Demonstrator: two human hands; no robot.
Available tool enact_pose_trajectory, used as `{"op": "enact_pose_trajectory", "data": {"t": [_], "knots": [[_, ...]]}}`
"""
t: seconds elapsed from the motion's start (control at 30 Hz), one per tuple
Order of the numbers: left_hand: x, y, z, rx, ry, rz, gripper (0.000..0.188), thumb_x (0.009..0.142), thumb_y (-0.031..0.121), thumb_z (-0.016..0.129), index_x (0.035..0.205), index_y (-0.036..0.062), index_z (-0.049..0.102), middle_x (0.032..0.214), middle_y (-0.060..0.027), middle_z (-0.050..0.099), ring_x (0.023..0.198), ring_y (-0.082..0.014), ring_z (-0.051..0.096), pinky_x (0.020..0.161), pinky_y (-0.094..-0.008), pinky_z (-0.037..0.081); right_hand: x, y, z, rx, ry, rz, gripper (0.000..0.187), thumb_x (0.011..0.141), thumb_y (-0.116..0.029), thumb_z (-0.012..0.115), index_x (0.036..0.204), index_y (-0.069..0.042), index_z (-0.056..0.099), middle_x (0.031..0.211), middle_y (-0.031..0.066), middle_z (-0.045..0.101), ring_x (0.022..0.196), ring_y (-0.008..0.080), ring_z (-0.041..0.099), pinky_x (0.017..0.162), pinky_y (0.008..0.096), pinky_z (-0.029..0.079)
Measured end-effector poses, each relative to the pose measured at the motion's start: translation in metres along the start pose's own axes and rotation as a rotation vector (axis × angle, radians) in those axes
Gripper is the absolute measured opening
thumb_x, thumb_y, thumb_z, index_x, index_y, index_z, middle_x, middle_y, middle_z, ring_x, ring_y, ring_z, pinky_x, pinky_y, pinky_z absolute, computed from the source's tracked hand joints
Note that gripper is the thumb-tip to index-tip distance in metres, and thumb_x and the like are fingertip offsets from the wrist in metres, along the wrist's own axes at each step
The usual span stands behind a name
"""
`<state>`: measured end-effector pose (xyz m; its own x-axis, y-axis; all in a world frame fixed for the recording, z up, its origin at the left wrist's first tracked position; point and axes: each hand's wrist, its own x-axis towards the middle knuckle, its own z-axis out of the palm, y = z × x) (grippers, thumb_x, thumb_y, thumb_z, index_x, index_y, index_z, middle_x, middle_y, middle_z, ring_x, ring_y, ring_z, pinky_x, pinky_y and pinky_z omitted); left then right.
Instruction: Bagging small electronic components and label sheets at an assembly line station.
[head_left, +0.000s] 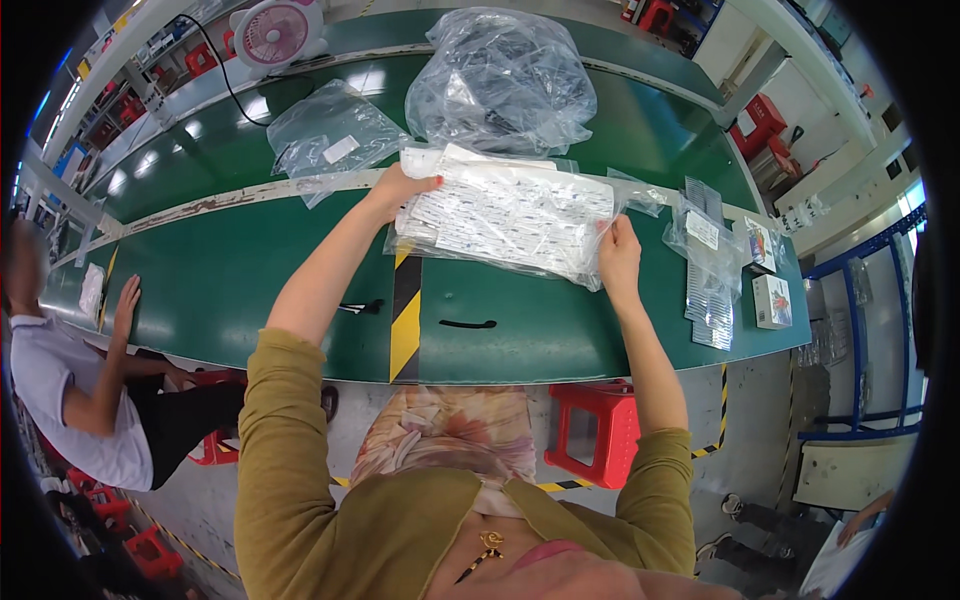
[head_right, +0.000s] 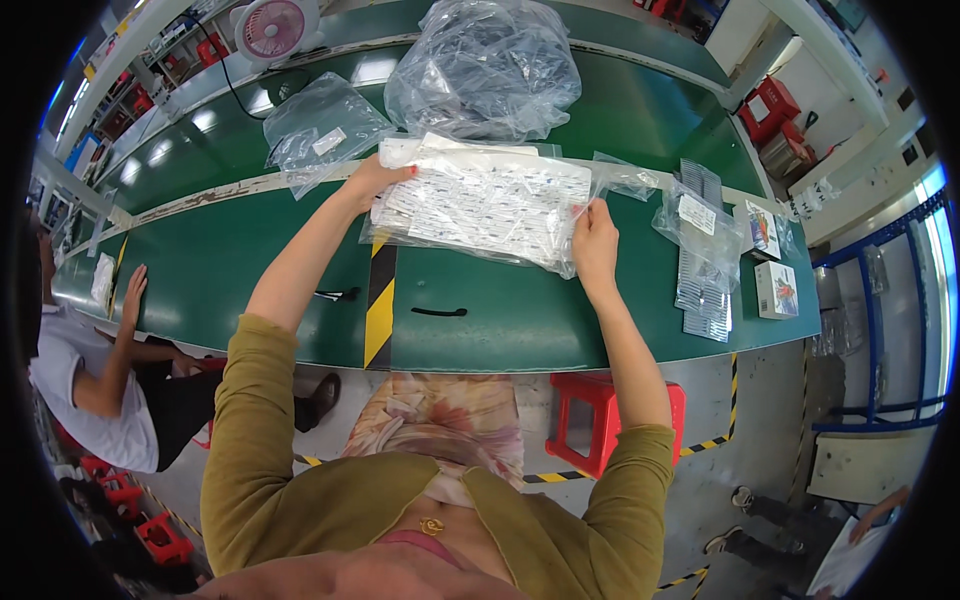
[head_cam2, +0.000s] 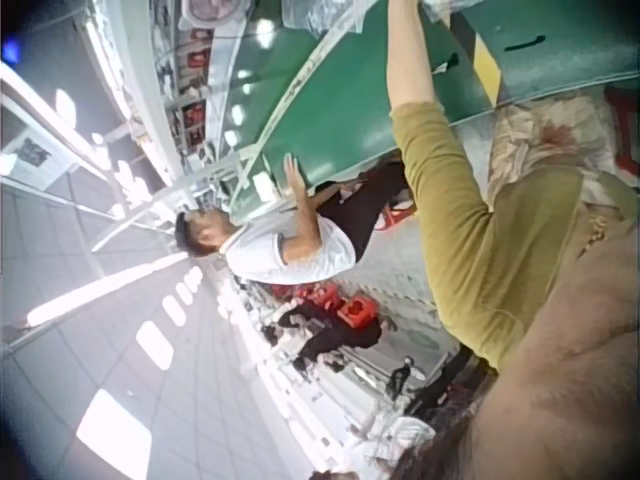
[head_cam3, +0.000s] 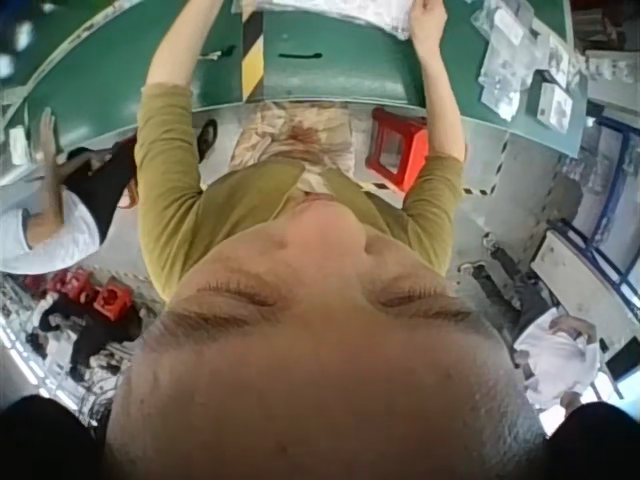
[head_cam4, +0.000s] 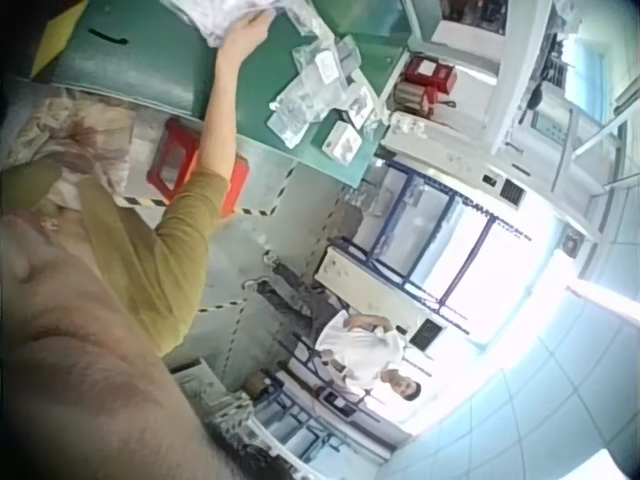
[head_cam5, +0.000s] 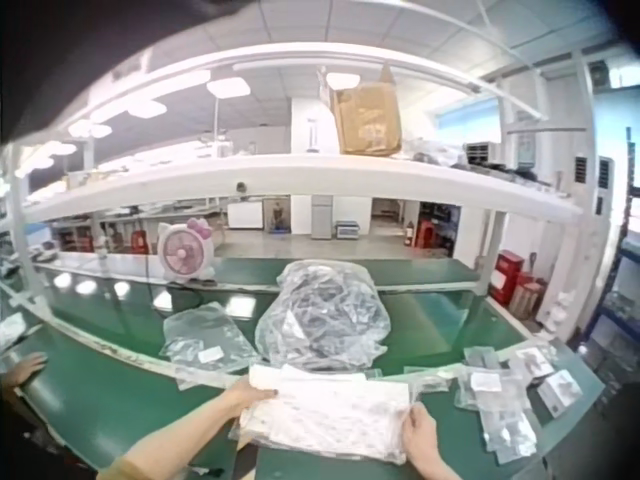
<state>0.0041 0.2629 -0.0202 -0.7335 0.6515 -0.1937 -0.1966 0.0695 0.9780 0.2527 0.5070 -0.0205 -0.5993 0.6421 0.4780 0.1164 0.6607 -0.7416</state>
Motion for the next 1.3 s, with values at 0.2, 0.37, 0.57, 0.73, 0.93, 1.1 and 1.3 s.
{"op": "enact_pose_trajectory", "data": {"t": [0.2, 0.37, 0.57, 0.73, 0.93, 1.1, 1.3], "knots": [[-0.008, 0.016, -0.003, -0.035, 0.032, -0.079, 0.037, 0.073, 0.000, 0.064, 0.108, -0.0064, 0.051, 0.101, -0.0143, 0.060, 0.084, -0.0206, 0.060, 0.073, -0.0310, 0.049, 0.007, 0.034, -0.043, 0.150, -0.119, 0.207, 0.013, 0.083, -0.010, 0.054, 0.092, -0.001, 0.056, 0.065, 0.0058, 0.058, 0.056, 0.0075, 0.047, 0.050, 0.0230, 0.037], [-0.015, 0.017, -0.027, -0.108, 0.168, 0.038, 0.033, 0.079, 0.005, 0.059, 0.109, -0.0060, 0.048, 0.097, -0.0144, 0.059, 0.083, -0.0205, 0.061, 0.071, -0.0315, 0.050, 0.007, 0.058, -0.095, 0.318, -0.145, 0.477, 0.015, 0.083, -0.009, 0.054, 0.096, -0.002, 0.057, 0.085, 0.0064, 0.061, 0.072, 0.0104, 0.056, 0.065, 0.0230, 0.044], [0.000, -0.007, -0.056, 0.732, 0.492, 0.280, 0.041, 0.076, 0.006, 0.061, 0.111, -0.0081, 0.046, 0.108, -0.0239, 0.054, 0.098, -0.0323, 0.054, 0.084, -0.0378, 0.044, 0.008, 0.054, -0.138, 0.428, -0.006, 0.515, 0.018, 0.084, -0.009, 0.054, 0.098, 0.001, 0.057, 0.084, 0.0070, 0.061, 0.071, 0.0098, 0.055, 0.066, 0.0211, 0.043], [-0.059, 0.035, 0.025, 1.124, 0.104, 1.030, 0.065, 0.077, 0.030, 0.063, 0.132, 0.0115, 0.034, 0.136, -0.0163, 0.031, 0.126, -0.0310, 0.029, 0.102, -0.0444, 0.024, -0.004, 0.057, -0.212, 0.471, 0.081, 0.394, 0.015, 0.087, -0.010, 0.052, 0.097, 0.000, 0.056, 0.091, 0.0053, 0.058, 0.082, 0.0101, 0.054, 0.072, 0.0216, 0.043], [-0.043, -0.037, 0.069, 1.501, -0.215, 0.993, 0.047, 0.085, 0.046, 0.042, 0.129, 0.0289, 0.039, 0.136, -0.0046, 0.034, 0.127, -0.0285, 0.029, 0.098, -0.0596, 0.020, -0.005, 0.020, -0.226, 0.654, 0.162, 0.474, 0.015, 0.087, -0.009, 0.051, 0.098, 0.001, 0.054, 0.095, 0.0082, 0.058, 0.083, 0.0128, 0.056, 0.072, 0.0253, 0.046], [-0.018, -0.027, 0.071, 1.356, -0.204, 0.866, 0.042, 0.087, 0.033, 0.046, 0.127, 0.0211, 0.042, 0.138, -0.0100, 0.028, 0.126, -0.0322, 0.028, 0.097, -0.0594, 0.022, -0.018, -0.009, -0.141, 0.682, -0.008, 0.550, 0.014, 0.087, -0.010, 0.051, 0.096, 0.001, 0.054, 0.093, 0.0072, 0.058, 0.085, 0.0115, 0.055, 0.075, 0.0226, 0.044], [-0.110, 0.020, 0.028, 0.555, 0.466, 0.821, 0.010, 0.080, 0.006, 0.056, 0.087, 0.0014, 0.060, 0.084, -0.0107, 0.059, 0.082, -0.0255, 0.056, 0.074, -0.0317, 0.043, -0.032, -0.022, -0.064, 0.855, -0.091, 0.609, 0.018, 0.087, -0.009, 0.053, 0.099, 0.003, 0.054, 0.093, 0.0072, 0.059, 0.081, 0.0096, 0.056, 0.073, 0.0210, 0.045]]}}
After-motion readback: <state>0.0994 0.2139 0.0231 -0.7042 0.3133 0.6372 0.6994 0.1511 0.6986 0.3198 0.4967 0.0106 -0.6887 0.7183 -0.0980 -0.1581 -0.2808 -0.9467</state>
